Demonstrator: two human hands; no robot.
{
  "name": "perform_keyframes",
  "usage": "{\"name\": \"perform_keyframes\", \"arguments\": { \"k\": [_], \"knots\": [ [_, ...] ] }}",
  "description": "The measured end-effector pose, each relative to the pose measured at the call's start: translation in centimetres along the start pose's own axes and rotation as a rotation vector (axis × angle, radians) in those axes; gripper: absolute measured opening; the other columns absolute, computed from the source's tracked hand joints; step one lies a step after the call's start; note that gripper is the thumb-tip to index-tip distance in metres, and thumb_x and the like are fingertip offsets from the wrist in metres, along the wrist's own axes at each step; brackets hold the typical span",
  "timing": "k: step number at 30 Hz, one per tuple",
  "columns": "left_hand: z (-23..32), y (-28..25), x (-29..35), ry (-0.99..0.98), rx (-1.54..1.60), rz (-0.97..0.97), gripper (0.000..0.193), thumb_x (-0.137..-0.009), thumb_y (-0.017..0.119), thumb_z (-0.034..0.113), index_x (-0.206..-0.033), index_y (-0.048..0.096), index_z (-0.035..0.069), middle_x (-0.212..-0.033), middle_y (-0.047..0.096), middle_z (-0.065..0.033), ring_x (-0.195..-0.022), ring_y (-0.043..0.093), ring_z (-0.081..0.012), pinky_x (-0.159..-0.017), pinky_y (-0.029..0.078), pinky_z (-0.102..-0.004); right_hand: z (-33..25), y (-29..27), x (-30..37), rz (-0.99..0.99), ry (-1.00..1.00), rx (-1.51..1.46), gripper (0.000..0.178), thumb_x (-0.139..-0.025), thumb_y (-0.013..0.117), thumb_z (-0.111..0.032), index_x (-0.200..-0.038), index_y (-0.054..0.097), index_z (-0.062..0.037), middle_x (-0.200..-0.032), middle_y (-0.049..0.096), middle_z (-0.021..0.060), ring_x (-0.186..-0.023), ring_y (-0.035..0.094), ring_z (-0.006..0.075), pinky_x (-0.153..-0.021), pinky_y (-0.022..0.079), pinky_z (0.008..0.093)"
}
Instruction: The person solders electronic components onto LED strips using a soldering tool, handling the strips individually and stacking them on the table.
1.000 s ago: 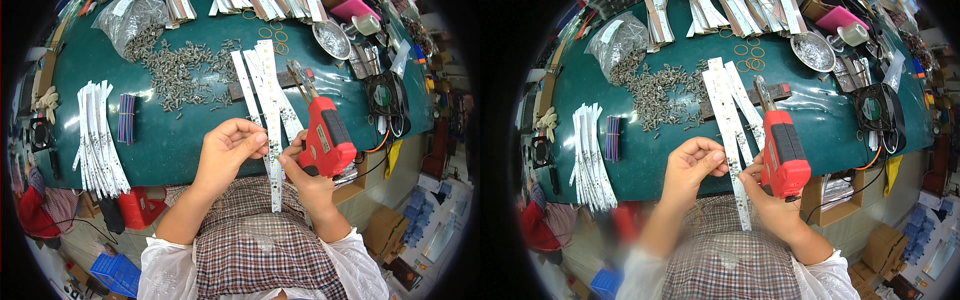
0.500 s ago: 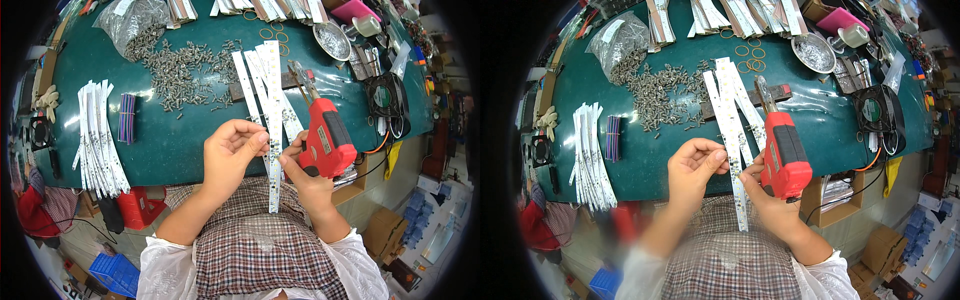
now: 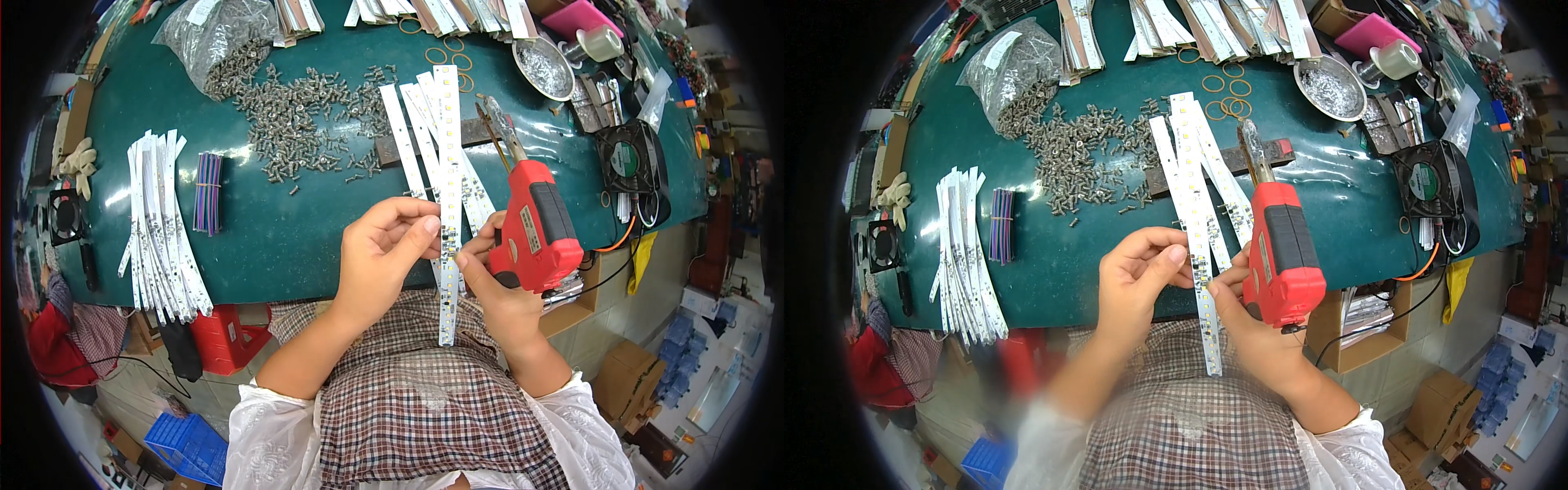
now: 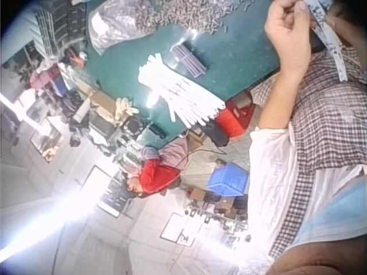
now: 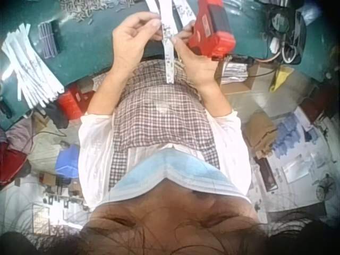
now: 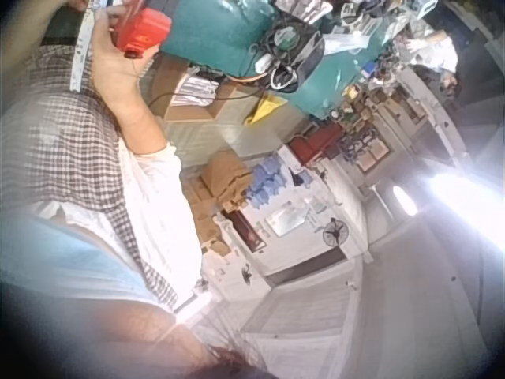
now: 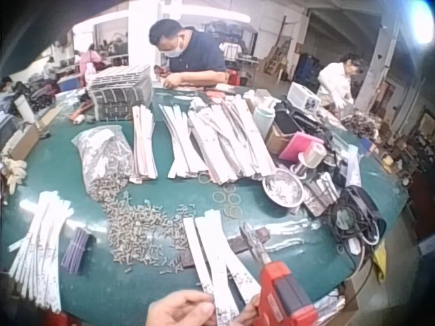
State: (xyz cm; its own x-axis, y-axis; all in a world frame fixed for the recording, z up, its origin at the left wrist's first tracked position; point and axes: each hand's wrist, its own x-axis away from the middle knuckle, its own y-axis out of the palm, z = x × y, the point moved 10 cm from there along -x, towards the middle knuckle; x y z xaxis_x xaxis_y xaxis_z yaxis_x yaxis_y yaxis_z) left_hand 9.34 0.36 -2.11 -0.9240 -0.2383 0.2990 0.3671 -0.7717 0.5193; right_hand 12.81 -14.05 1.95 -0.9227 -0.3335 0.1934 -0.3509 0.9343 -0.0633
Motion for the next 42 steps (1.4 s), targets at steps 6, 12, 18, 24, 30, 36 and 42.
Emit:
{"name": "perform_keyframes", "arguments": {
  "k": [6, 12, 18, 24, 30, 36, 42],
  "knots": [
    [-0.7, -0.3, -0.1, -0.03, -0.058, -0.01, 0.014, -0.09, 0.066, 0.002, -0.103, 0.065, -0.005, -0.095, 0.069, -0.0092, -0.081, 0.067, -0.0122, -0.071, 0.058, -0.026, 0.1, 0.2, 0.2, 0.032, 0.011, 0.049, 0.045, -0.083, 0.065, 0.012, -0.12, 0.043, -0.0018, -0.102, 0.05, 0.0061, -0.081, 0.06, 0.0083, -0.069, 0.048, 0.0213],
    [-0.2, -1.9, -0.5, -0.048, -0.154, 0.052, 0.014, -0.089, 0.068, 0.004, -0.1, 0.066, -0.005, -0.088, 0.07, -0.0092, -0.077, 0.067, -0.0114, -0.069, 0.057, -0.0253, 1.0, 0.2, 0.0, 0.044, -0.006, 0.052, 0.042, -0.082, 0.069, 0.009, -0.117, 0.047, -0.0002, -0.091, 0.06, 0.005, -0.079, 0.064, 0.0097, -0.065, 0.052, 0.024],
    [-0.2, -5.9, -2.4, -0.027, -0.408, 0.208, 0.016, -0.09, 0.067, 0.005, -0.1, 0.066, -0.007, -0.088, 0.071, -0.0114, -0.074, 0.068, -0.0126, -0.066, 0.056, -0.0235, -0.7, -0.7, 1.2, 0.038, -0.031, 0.16, 0.032, -0.09, 0.063, 0.002, -0.117, 0.045, -0.0007, -0.089, 0.058, 0.004, -0.08, 0.056, 0.008, -0.077, 0.049, 0.0272],
    [-0.1, -6.7, -2.8, 0.006, -0.676, 0.298, 0.014, -0.089, 0.067, 0.004, -0.097, 0.067, -0.007, -0.083, 0.071, -0.0103, -0.07, 0.067, -0.0114, -0.065, 0.055, -0.0228, -0.6, -2.7, 2.8, 0.078, -0.03, 0.149, 0.03, -0.091, 0.062, -0.002, -0.116, 0.047, 0.001, -0.086, 0.054, 0.0054, -0.069, 0.056, 0.0103, -0.083, 0.056, 0.0374],
    [2.6, -5.3, -2.2, 0.141, -1.03, 0.333, 0.016, -0.084, 0.072, 0.007, -0.096, 0.067, -0.002, -0.081, 0.07, -0.007, -0.063, 0.064, -0.0088, -0.061, 0.052, -0.0247, 1.0, -4.7, 4.7, -0.039, -0.089, 0.269, 0.031, -0.092, 0.061, -0.007, -0.118, 0.046, 0.0003, -0.082, 0.052, 0.0063, -0.06, 0.053, 0.0094, -0.052, 0.044, 0.0262],
    [3.5, -4.7, -2.0, 0.266, -1.041, 0.248, 0.024, -0.078, 0.07, 0.002, -0.102, 0.066, 0.005, -0.095, 0.067, -0.0045, -0.054, 0.057, -0.0082, -0.057, 0.047, -0.0247, 2.9, -4.3, 6.1, -0.098, 0.025, 0.29, 0.022, -0.081, 0.066, -0.002, -0.103, 0.063, 0.0016, -0.086, 0.06, 0.0097, -0.073, 0.06, 0.0223, -0.065, 0.048, 0.0337],
    [3.0, -4.7, -2.2, 0.262, -1.007, 0.178, 0.023, -0.079, 0.068, -0.001, -0.101, 0.068, 0.005, -0.095, 0.067, -0.0039, -0.053, 0.054, -0.0069, -0.056, 0.045, -0.0234, 5.4, -3.0, 5.7, -0.166, 0.043, 0.4, 0.026, -0.074, 0.07, 0.0, -0.1, 0.066, 0.0016, -0.093, 0.065, 0.0141, -0.076, 0.065, 0.0267, -0.066, 0.051, 0.0335]
  ]
}}
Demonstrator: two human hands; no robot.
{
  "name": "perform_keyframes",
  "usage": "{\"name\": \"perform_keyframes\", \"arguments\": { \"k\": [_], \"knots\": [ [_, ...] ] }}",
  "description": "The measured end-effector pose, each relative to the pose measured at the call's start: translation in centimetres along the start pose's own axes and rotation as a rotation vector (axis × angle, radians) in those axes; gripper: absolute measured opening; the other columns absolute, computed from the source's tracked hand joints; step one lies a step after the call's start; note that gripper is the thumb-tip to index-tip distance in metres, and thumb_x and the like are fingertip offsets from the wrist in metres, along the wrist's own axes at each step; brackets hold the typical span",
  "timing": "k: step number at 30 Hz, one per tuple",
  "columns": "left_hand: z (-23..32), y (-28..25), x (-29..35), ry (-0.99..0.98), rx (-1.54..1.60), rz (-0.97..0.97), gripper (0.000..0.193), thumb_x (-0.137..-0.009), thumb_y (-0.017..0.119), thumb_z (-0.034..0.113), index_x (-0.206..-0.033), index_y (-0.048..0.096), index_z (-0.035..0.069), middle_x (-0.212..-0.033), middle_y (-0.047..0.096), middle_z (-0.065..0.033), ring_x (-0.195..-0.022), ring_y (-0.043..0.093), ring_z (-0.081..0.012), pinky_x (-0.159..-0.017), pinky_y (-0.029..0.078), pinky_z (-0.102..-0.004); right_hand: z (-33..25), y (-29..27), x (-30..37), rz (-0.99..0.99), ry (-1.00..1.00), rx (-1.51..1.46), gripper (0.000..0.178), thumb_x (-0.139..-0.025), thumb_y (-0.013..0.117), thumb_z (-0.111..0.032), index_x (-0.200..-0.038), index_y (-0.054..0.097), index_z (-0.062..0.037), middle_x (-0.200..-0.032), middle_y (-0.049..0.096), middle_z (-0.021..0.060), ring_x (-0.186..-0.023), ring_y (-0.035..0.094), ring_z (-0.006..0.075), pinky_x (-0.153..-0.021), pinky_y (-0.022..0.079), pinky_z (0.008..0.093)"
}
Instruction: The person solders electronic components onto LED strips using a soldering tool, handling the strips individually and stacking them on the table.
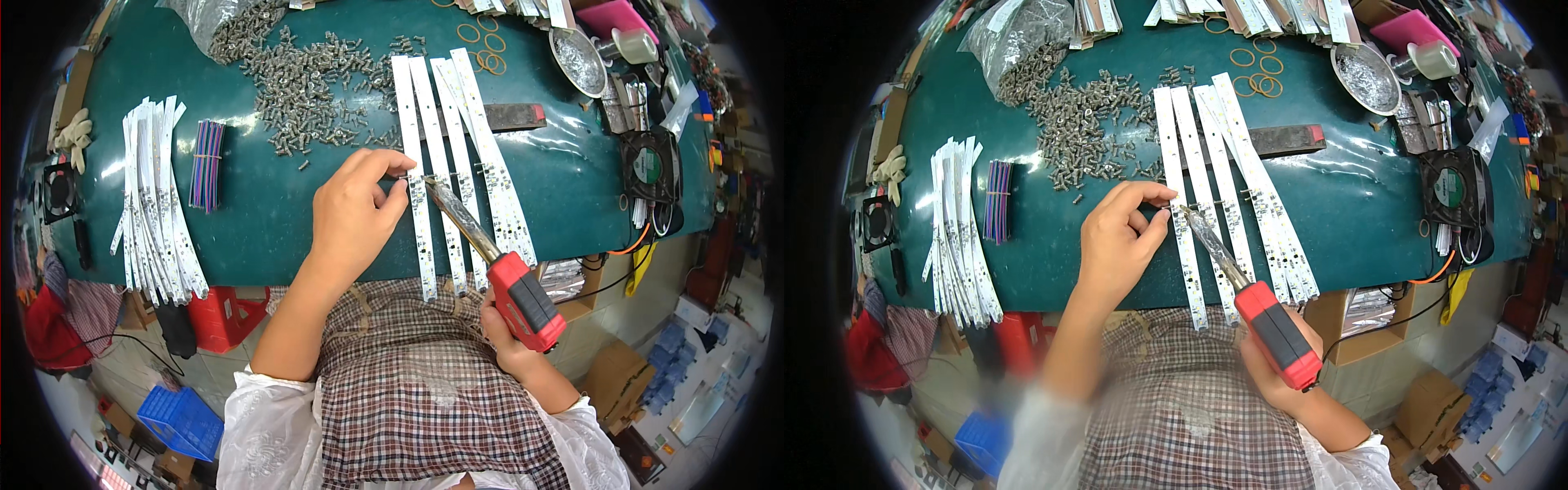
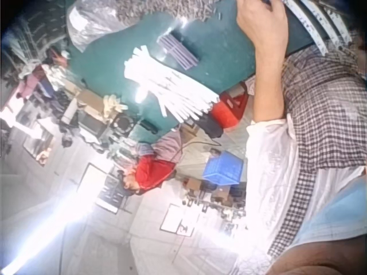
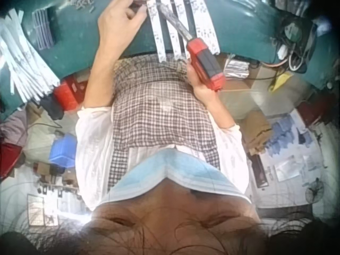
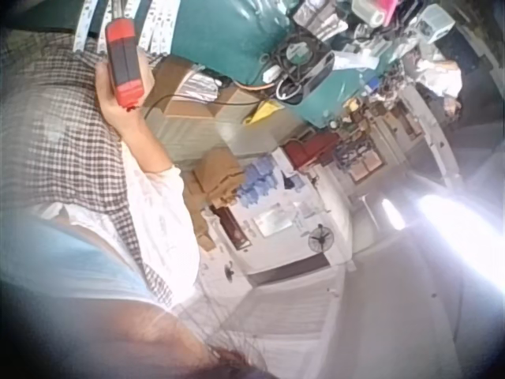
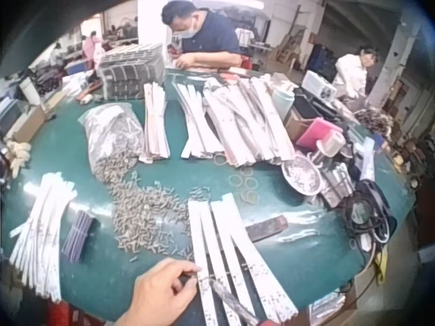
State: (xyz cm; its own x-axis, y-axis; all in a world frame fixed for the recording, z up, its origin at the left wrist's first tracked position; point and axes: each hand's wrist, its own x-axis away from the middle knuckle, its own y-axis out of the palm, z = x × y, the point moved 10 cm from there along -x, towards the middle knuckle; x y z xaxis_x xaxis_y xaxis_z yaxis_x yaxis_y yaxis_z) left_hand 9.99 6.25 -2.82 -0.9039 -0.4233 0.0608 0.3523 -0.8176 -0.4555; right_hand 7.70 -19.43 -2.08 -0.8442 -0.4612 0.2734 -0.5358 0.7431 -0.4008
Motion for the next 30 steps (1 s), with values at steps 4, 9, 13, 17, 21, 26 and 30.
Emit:
{"name": "perform_keyframes", "arguments": {
  "k": [4, 9, 13, 17, 21, 26, 30],
  "knots": [
    [-0.2, -0.1, 0.1, -0.01, 0.01, 0.013, 0.021, -0.079, 0.068, -0.001, -0.099, 0.069, 0.005, -0.095, 0.067, -0.0033, -0.053, 0.053, -0.0058, -0.054, 0.044, -0.0225, -0.1, 0.7, -0.3, -0.006, -0.039, 0.043, 0.026, -0.074, 0.069, 0.002, -0.1, 0.065, 0.0019, -0.091, 0.065, 0.0138, -0.074, 0.065, 0.0264, -0.064, 0.05, 0.0332],
    [-0.4, -0.1, 0.0, -0.011, 0.037, 0.019, 0.021, -0.079, 0.067, -0.001, -0.099, 0.07, 0.004, -0.094, 0.068, -0.0033, -0.053, 0.052, -0.0052, -0.054, 0.043, -0.0218, -0.4, 1.1, -0.8, -0.011, -0.048, 0.024, 0.023, -0.072, 0.067, 0.004, -0.096, 0.065, 0.0019, -0.088, 0.063, 0.0137, -0.07, 0.063, 0.0264, -0.061, 0.049, 0.0335],
    [-0.3, -0.2, 0.0, -0.003, 0.028, 0.02, 0.022, -0.079, 0.067, -0.002, -0.099, 0.071, 0.005, -0.093, 0.068, -0.0035, -0.052, 0.051, -0.005, -0.053, 0.043, -0.0218, -0.5, 1.2, -1.0, 0.006, -0.052, 0.021, 0.021, -0.071, 0.067, 0.005, -0.091, 0.064, 0.0018, -0.085, 0.062, 0.0136, -0.067, 0.061, 0.0266, -0.059, 0.048, 0.0337],
    [-0.4, -0.2, 0.0, -0.001, 0.034, 0.031, 0.022, -0.078, 0.068, -0.002, -0.099, 0.071, 0.005, -0.093, 0.068, -0.0035, -0.052, 0.049, -0.005, -0.052, 0.042, -0.0217, -0.6, 1.4, -1.1, -0.015, -0.075, 0.042, 0.019, -0.071, 0.067, 0.004, -0.089, 0.063, 0.0014, -0.083, 0.061, 0.0129, -0.066, 0.061, 0.0264, -0.058, 0.047, 0.0336],
    [-0.4, -0.1, 0.0, 0.009, 0.026, 0.038, 0.021, -0.079, 0.068, -0.002, -0.098, 0.071, 0.004, -0.092, 0.068, -0.0033, -0.051, 0.049, -0.0049, -0.052, 0.042, -0.0215, -1.0, 1.6, -1.2, -0.026, -0.096, 0.085, 0.019, -0.071, 0.068, 0.004, -0.089, 0.063, 0.0008, -0.081, 0.061, 0.0122, -0.065, 0.06, 0.0262, -0.057, 0.047, 0.0336],
    [-0.5, -0.2, 0.0, 0.005, 0.029, 0.042, 0.021, -0.079, 0.067, -0.003, -0.098, 0.071, 0.004, -0.092, 0.069, -0.0036, -0.051, 0.049, -0.005, -0.051, 0.042, -0.0215, -1.1, 1.4, -1.1, 0.007, -0.113, 0.07, 0.019, -0.071, 0.069, 0.003, -0.089, 0.064, 0.0003, -0.08, 0.061, 0.0119, -0.065, 0.061, 0.026, -0.057, 0.048, 0.0336],
    [-0.3, -0.2, 0.0, 0.016, 0.028, 0.044, 0.021, -0.079, 0.068, -0.003, -0.098, 0.071, 0.004, -0.092, 0.069, -0.0036, -0.051, 0.049, -0.0051, -0.051, 0.042, -0.0216, -1.2, 1.5, -1.0, -0.016, -0.121, 0.096, 0.02, -0.071, 0.069, 0.003, -0.09, 0.065, 0.0008, -0.082, 0.062, 0.0125, -0.066, 0.062, 0.0263, -0.058, 0.049, 0.0337]
  ]
}}
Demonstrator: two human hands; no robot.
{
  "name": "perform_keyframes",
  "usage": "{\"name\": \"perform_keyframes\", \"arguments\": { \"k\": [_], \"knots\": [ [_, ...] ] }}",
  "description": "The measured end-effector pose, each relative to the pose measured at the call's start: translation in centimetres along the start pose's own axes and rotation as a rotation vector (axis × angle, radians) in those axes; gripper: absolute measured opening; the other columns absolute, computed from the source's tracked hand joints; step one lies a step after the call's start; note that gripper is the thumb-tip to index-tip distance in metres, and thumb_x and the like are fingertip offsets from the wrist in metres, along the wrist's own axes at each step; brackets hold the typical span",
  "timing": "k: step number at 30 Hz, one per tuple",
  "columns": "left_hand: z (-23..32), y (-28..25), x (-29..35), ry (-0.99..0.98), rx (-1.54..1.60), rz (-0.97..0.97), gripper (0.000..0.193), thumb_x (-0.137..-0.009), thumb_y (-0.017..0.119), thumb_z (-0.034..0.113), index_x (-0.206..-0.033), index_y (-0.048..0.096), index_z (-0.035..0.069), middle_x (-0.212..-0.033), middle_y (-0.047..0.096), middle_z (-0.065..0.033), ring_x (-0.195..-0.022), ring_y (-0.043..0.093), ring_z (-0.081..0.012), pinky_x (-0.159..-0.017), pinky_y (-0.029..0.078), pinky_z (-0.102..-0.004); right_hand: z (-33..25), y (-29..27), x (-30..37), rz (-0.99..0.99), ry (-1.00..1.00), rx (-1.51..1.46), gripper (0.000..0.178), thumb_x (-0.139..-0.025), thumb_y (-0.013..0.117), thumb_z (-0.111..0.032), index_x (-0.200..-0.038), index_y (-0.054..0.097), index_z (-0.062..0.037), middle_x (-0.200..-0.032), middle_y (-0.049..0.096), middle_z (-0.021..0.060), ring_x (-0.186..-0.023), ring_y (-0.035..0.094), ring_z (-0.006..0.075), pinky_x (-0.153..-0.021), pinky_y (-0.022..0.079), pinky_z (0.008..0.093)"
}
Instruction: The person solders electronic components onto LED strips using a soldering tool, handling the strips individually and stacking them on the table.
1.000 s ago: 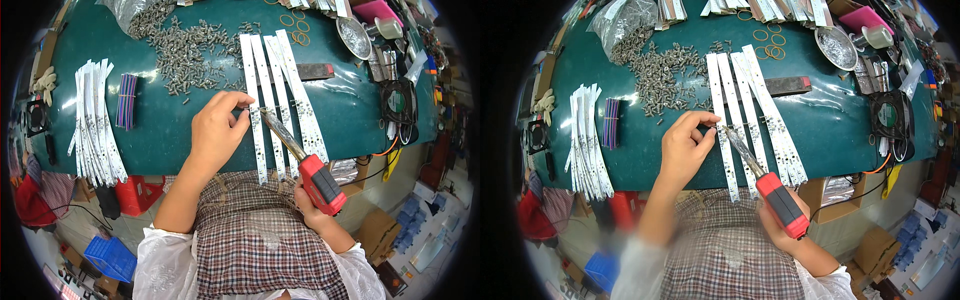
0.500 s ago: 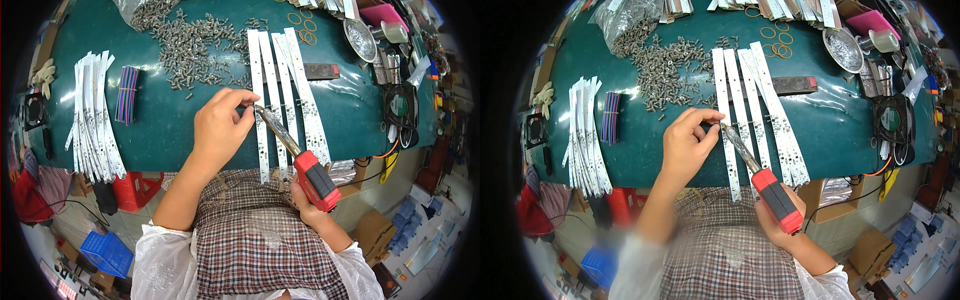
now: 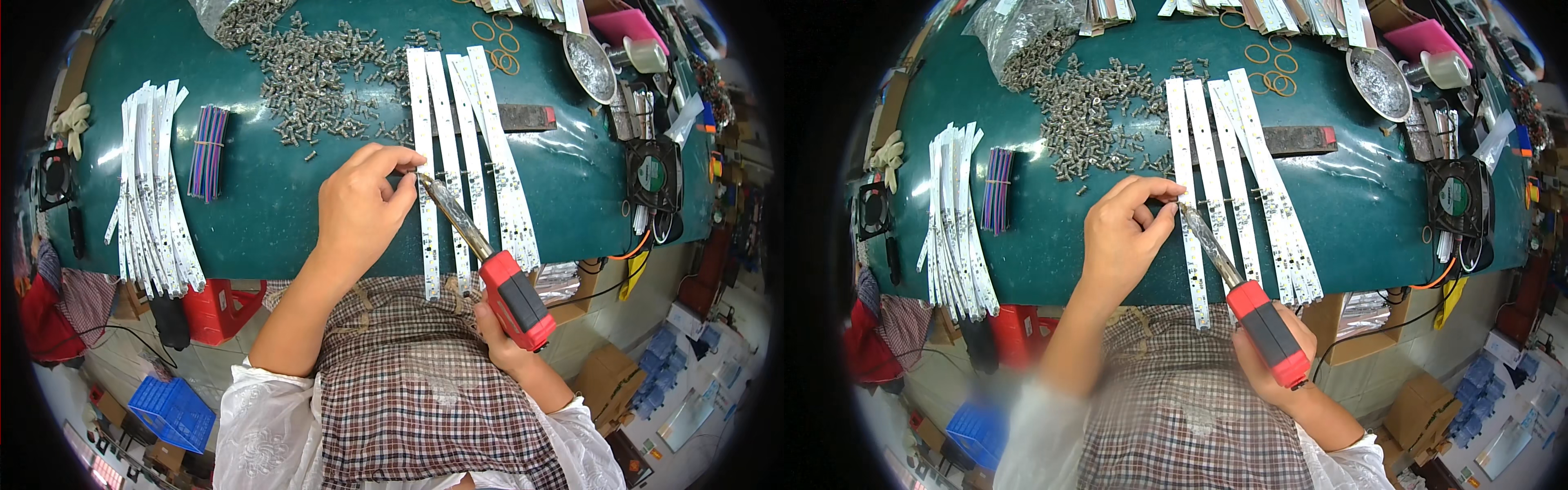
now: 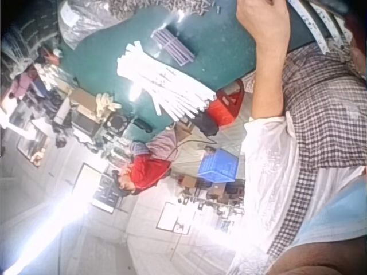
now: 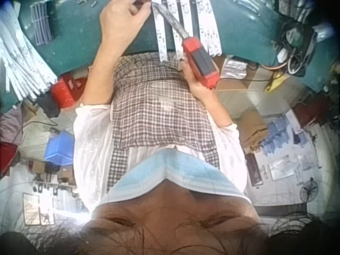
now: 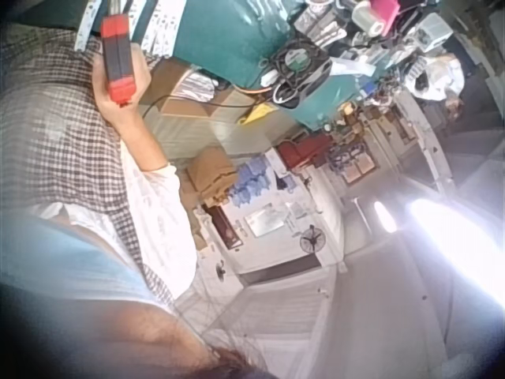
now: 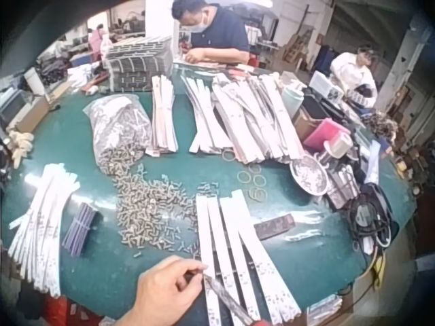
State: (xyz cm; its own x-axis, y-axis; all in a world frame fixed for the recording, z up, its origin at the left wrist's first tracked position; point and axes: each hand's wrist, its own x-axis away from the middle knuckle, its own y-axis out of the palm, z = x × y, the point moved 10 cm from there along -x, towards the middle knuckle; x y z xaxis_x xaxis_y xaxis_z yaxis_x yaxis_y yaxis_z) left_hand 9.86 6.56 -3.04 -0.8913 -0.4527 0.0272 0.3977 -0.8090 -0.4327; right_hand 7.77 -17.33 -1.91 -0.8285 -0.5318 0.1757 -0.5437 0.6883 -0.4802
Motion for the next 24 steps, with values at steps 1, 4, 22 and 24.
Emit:
{"name": "perform_keyframes", "arguments": {
  "k": [1, 4, 22, 24],
  "knots": [
    [0.0, 0.0, 0.0, 0.001, 0.006, -0.001, 0.021, -0.079, 0.068, -0.003, -0.098, 0.071, 0.004, -0.092, 0.069, -0.0035, -0.051, 0.049, -0.0051, -0.051, 0.042, -0.0217, -0.1, -0.2, 0.1, 0.015, -0.01, -0.005, 0.021, -0.071, 0.07, 0.003, -0.091, 0.065, 0.0011, -0.083, 0.063, 0.0129, -0.067, 0.062, 0.0267, -0.059, 0.049, 0.0338],
    [-0.1, 0.0, 0.0, -0.008, 0.006, -0.004, 0.021, -0.078, 0.068, -0.003, -0.097, 0.072, 0.005, -0.092, 0.069, -0.0034, -0.051, 0.049, -0.0055, -0.051, 0.042, -0.0222, 0.2, -0.6, 0.5, 0.038, 0.019, -0.011, 0.022, -0.071, 0.07, 0.003, -0.093, 0.065, 0.0016, -0.085, 0.064, 0.0138, -0.069, 0.063, 0.0275, -0.061, 0.051, 0.0339],
    [0.0, 0.0, 0.0, -0.029, 0.0, -0.052, 0.021, -0.079, 0.067, 0.001, -0.099, 0.07, 0.008, -0.094, 0.068, -0.0026, -0.053, 0.056, -0.0099, -0.055, 0.046, -0.0255, -1.4, -7.6, -1.4, 0.47, 0.034, -0.32, 0.014, -0.091, 0.056, -0.002, -0.104, 0.051, 0.002, -0.088, 0.054, 0.0084, -0.049, 0.04, 0.0057, -0.047, 0.034, 0.0224],
    [0.1, 0.0, 0.0, -0.031, -0.008, -0.064, 0.022, -0.079, 0.068, -0.001, -0.099, 0.07, 0.006, -0.094, 0.067, -0.0037, -0.054, 0.054, -0.0079, -0.055, 0.044, -0.0235, -1.4, -9.2, -1.6, 0.539, 0.011, -0.226, 0.017, -0.091, 0.056, -0.002, -0.107, 0.051, 0.0027, -0.089, 0.055, 0.008, -0.049, 0.039, 0.0057, -0.048, 0.035, 0.0226]
  ]
}}
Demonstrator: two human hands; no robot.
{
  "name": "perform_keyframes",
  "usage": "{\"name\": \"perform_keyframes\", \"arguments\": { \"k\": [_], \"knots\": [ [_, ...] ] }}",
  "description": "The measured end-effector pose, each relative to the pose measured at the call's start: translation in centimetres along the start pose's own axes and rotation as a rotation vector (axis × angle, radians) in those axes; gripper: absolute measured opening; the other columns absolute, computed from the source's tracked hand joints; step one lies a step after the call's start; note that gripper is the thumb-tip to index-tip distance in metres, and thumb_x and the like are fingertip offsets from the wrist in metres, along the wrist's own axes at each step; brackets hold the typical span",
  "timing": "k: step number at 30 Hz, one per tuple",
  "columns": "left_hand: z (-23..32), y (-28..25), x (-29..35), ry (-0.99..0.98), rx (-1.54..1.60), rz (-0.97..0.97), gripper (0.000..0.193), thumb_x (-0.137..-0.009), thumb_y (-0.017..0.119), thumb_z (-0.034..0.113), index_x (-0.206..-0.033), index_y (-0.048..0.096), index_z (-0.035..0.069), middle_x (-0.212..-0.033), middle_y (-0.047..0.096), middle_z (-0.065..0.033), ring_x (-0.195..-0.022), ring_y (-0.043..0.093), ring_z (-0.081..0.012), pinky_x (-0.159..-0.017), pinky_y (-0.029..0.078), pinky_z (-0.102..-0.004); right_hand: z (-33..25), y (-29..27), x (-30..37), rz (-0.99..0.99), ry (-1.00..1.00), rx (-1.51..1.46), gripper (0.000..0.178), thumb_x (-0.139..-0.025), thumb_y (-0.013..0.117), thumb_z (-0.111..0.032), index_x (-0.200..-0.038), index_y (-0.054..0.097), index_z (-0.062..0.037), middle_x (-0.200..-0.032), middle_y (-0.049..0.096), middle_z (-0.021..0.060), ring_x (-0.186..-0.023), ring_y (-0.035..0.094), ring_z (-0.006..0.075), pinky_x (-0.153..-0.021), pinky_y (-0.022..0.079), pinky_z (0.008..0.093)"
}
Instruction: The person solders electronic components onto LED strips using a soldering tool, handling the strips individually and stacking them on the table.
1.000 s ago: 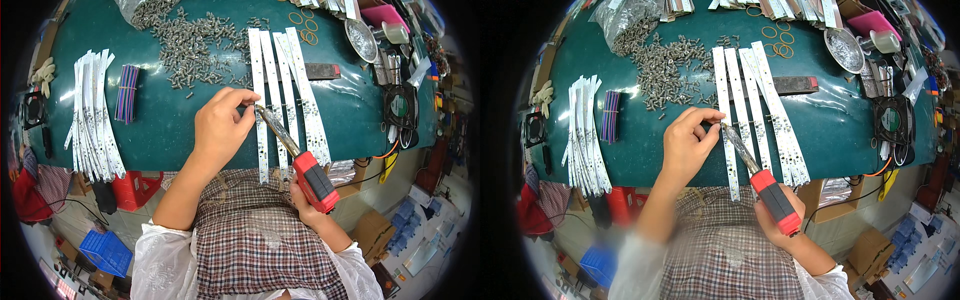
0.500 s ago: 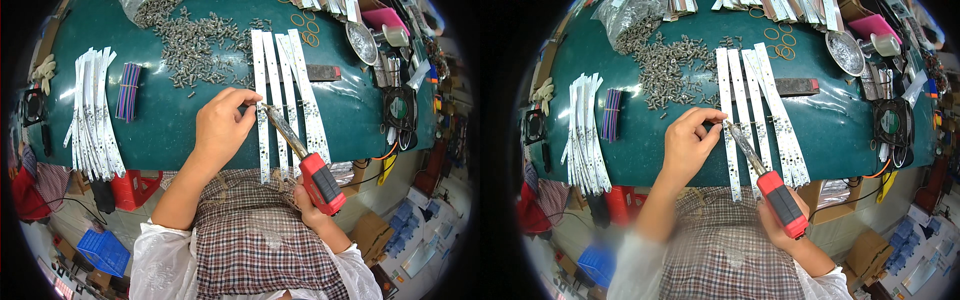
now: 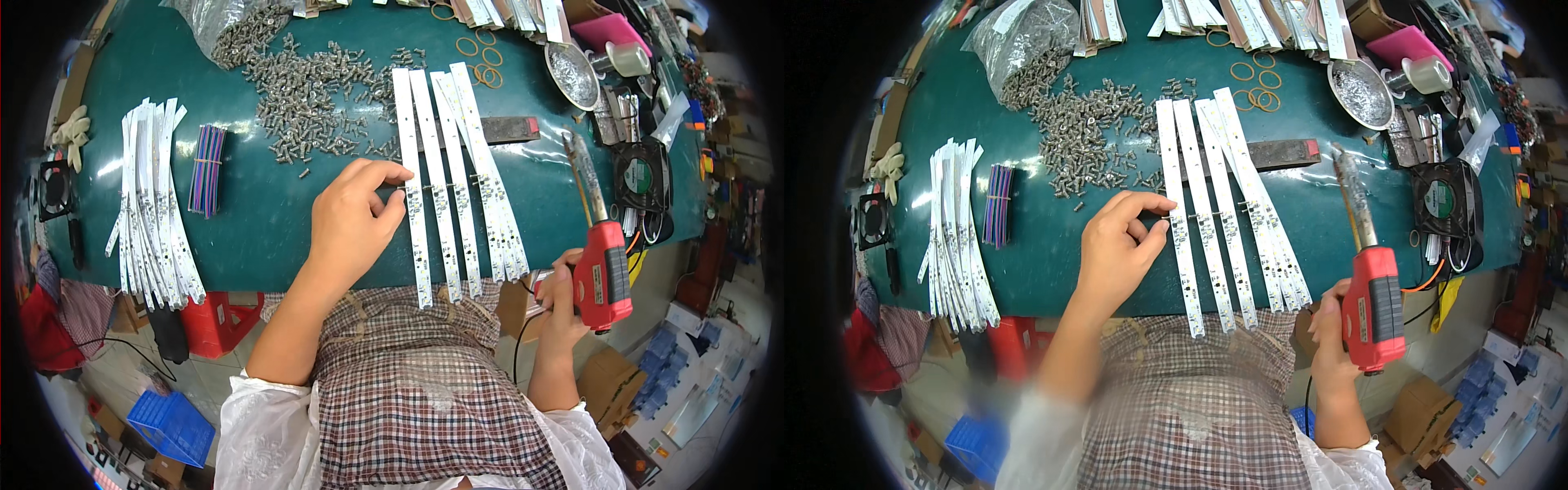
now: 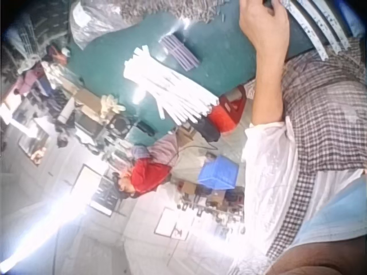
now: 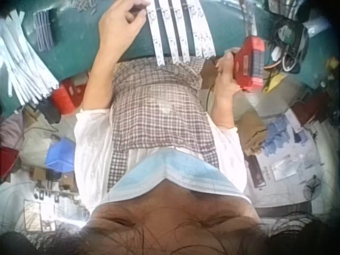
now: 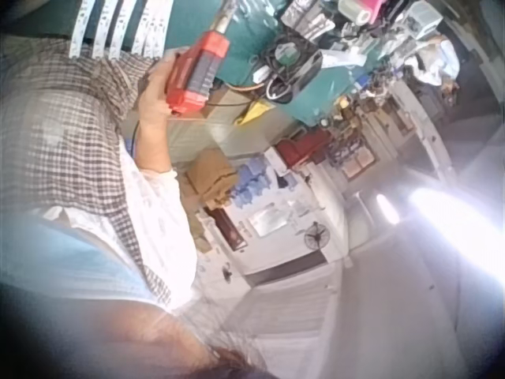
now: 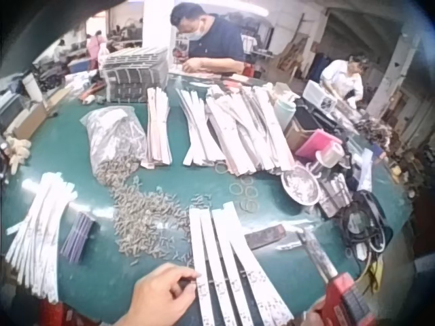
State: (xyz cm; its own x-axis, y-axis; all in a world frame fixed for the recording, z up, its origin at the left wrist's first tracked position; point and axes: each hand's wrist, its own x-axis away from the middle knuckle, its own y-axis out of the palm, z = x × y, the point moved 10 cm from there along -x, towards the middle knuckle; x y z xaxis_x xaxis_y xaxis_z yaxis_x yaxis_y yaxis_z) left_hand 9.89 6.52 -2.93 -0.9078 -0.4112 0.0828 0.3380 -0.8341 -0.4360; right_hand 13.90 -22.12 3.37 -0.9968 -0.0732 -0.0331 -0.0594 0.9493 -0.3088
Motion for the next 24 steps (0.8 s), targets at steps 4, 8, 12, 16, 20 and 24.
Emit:
{"name": "perform_keyframes", "arguments": {
  "k": [4, 8, 12, 16, 20, 24],
  "knots": [
    [0.3, 0.2, 0.1, 0.004, 0.018, -0.018, 0.025, -0.078, 0.068, -0.003, -0.102, 0.069, 0.005, -0.1, 0.064, -0.0048, -0.057, 0.056, -0.0077, -0.056, 0.045, -0.023, 0.8, -1.0, -0.9, 0.079, 0.026, 0.173, 0.023, -0.09, 0.062, 0.0, -0.111, 0.053, -0.001, -0.092, 0.055, 0.0046, -0.059, 0.046, 0.0063, -0.054, 0.04, 0.0225],
    [0.5, 0.0, 0.2, 0.014, 0.042, -0.005, 0.03, -0.078, 0.068, -0.003, -0.107, 0.068, 0.006, -0.106, 0.062, -0.0057, -0.059, 0.057, -0.0077, -0.056, 0.046, -0.0233, 1.0, -0.9, -2.5, 0.045, -0.253, 0.382, 0.03, -0.084, 0.069, 0.001, -0.11, 0.053, -0.001, -0.098, 0.056, 0.0083, -0.08, 0.057, 0.0156, -0.065, 0.048, 0.0261],
    [1.5, -0.5, 0.9, 0.042, 0.012, 0.042, 0.03, -0.077, 0.072, 0.0, -0.106, 0.064, 0.004, -0.106, 0.06, -0.0066, -0.06, 0.058, -0.0087, -0.056, 0.046, -0.024, -1.5, 2.0, -3.4, -0.021, -0.51, 0.531, 0.05, -0.07, 0.082, -0.003, -0.11, 0.052, -0.0015, -0.101, 0.056, 0.014, -0.085, 0.059, 0.0311, -0.067, 0.051, 0.0362],
    [0.7, -0.9, 2.1, -0.138, -0.102, 0.062, 0.033, -0.076, 0.08, 0.01, -0.089, 0.05, 0.004, -0.089, 0.063, -0.0063, -0.059, 0.061, -0.0115, -0.056, 0.048, -0.0262, -1.0, 4.3, -3.8, -0.091, -0.583, 0.65, 0.069, -0.061, 0.089, -0.015, -0.115, 0.047, -0.0038, -0.105, 0.054, 0.0157, -0.086, 0.061, 0.0347, -0.063, 0.052, 0.0428],
    [0.3, 1.1, 3.3, -0.158, -0.137, -0.024, 0.035, -0.077, 0.081, 0.013, -0.084, 0.048, 0.005, -0.072, 0.066, -0.0054, -0.061, 0.066, -0.0123, -0.057, 0.05, -0.0263, -0.1, 6.0, -3.9, -0.152, -0.58, 0.675, 0.072, -0.061, 0.089, -0.017, -0.117, 0.046, -0.0038, -0.105, 0.052, 0.0151, -0.081, 0.062, 0.0337, -0.06, 0.052, 0.0422],
    [0.4, 1.5, 3.3, -0.134, -0.14, 0.002, 0.035, -0.076, 0.081, 0.013, -0.081, 0.048, 0.006, -0.074, 0.068, -0.0067, -0.064, 0.068, -0.0138, -0.057, 0.051, -0.027, -0.2, 6.7, -4.0, -0.154, -0.494, 0.622, 0.059, -0.063, 0.082, -0.002, -0.111, 0.047, -0.0044, -0.102, 0.053, 0.0153, -0.085, 0.06, 0.0377, -0.066, 0.05, 0.0426]
  ]
}}
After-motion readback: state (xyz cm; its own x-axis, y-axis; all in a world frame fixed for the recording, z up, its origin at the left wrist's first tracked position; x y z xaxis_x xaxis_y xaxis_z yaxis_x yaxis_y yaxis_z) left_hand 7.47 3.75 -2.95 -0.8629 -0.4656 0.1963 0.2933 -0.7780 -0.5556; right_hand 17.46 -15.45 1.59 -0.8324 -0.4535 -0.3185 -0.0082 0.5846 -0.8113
